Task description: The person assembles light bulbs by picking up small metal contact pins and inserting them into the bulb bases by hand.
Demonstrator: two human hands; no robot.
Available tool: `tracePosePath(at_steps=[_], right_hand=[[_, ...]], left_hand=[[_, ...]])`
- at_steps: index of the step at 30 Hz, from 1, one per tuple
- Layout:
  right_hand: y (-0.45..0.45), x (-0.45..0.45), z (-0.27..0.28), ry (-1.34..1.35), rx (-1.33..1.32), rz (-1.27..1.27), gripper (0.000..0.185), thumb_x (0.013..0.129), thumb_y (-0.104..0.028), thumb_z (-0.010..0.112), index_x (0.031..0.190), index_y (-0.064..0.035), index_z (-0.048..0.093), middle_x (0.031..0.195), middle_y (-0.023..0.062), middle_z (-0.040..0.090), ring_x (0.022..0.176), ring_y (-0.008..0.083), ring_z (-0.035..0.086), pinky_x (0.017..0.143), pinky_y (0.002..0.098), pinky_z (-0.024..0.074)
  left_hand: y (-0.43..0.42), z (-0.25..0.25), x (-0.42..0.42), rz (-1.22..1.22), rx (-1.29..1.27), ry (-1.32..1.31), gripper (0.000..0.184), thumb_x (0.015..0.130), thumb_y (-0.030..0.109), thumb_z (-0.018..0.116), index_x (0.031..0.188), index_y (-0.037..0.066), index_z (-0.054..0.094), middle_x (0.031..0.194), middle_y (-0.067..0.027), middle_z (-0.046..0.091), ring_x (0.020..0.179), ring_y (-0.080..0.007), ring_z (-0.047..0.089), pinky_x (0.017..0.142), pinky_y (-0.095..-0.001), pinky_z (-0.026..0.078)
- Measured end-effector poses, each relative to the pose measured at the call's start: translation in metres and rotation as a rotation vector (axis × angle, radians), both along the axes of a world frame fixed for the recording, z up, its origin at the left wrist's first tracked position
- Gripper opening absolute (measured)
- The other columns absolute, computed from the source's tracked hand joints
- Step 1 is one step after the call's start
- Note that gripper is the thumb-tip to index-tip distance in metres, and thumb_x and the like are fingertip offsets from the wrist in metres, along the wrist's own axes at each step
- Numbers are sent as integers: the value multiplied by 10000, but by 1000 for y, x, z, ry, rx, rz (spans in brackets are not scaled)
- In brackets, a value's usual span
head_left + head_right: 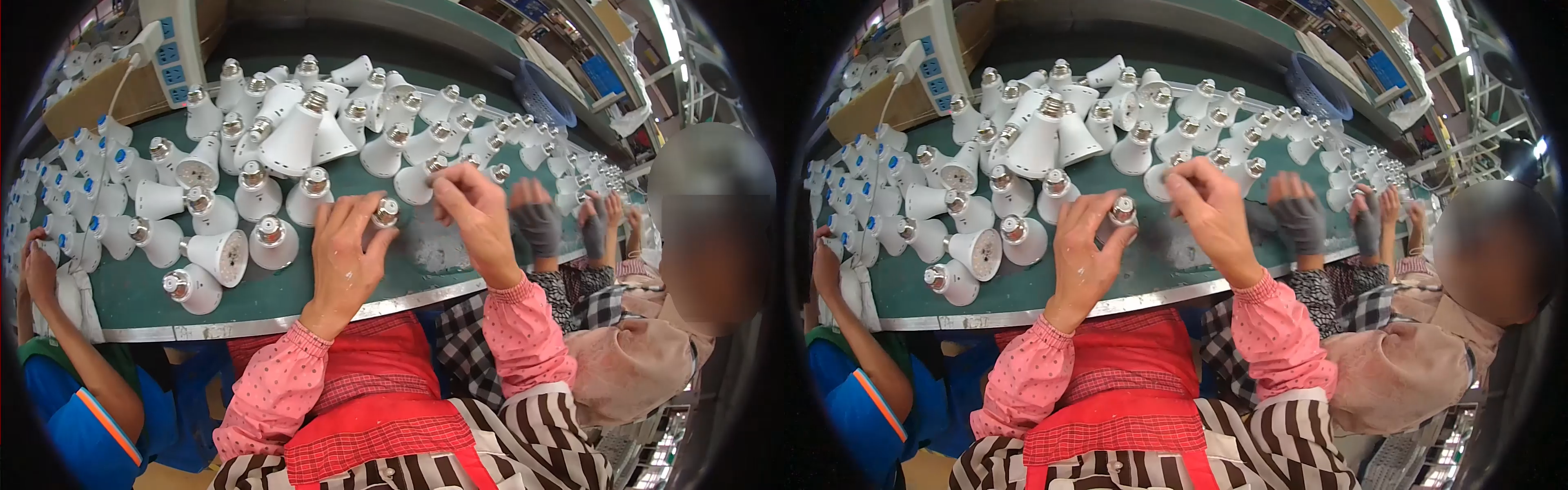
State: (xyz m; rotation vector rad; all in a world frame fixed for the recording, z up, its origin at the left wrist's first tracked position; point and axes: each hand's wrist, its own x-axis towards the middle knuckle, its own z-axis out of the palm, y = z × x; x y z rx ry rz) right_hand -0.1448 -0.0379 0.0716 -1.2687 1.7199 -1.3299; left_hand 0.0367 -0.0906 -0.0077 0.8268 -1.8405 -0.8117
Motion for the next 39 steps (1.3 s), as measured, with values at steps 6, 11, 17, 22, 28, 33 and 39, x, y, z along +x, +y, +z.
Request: tracePosePath(at_steps=[6,11,17,22,28,33,39], right_hand=[[63,-32,-39,845,24,-135,72,872,-3,714,939,-16,693,856,139,641,752,338,666,677,415,527],[66,-52,-58,1176,-2,-69,177,812,-15,726,980,-31,674,937,121,620,891,332,654,727,429,542],[53,-60,-65,1296,18,51,164,796,23,672,932,-32,598,897,117,564,829,327,616,712,441,534],[60,-66,-72,1018,19,-62,116,883,-6,686,982,-12,626,912,123,623,835,308,655,725,392,541],[89,-68,-82,-16,-73,-512,216,1048,-114,625,1173,47,695,1044,60,713,920,123,667,825,275,537],[61,-62,-98,-43,-187,-589,217,1054,-122,621,1168,47,693,1018,62,706,907,133,667,829,272,529],[32,-29,-99,-240,-216,-405,244,1069,-139,605,1190,61,674,1043,83,704,916,145,666,837,276,534]], left_hand=[[8,-3,-7,65,-13,8,538,830,16,796,1349,47,656,1259,-149,636,1143,-345,606,994,-424,488],[20,-3,-2,66,11,39,534,869,-17,746,1388,48,638,1267,-144,611,1115,-300,610,964,-390,504],[27,1,12,95,16,-4,517,884,-29,717,1390,42,642,1230,-134,607,983,-251,596,867,-370,511],[31,-1,14,112,-90,45,503,889,-40,701,1384,35,645,1199,-135,611,947,-245,587,841,-365,505],[35,-6,22,130,18,61,478,889,-34,695,1359,46,674,1163,-93,623,917,-198,568,781,-320,460],[36,-8,22,121,55,92,452,900,-24,682,1347,46,685,1130,-70,632,912,-171,553,772,-304,441],[35,-10,26,136,78,88,429,911,-19,674,1335,41,684,1140,-80,635,917,-187,557,753,-315,441]])
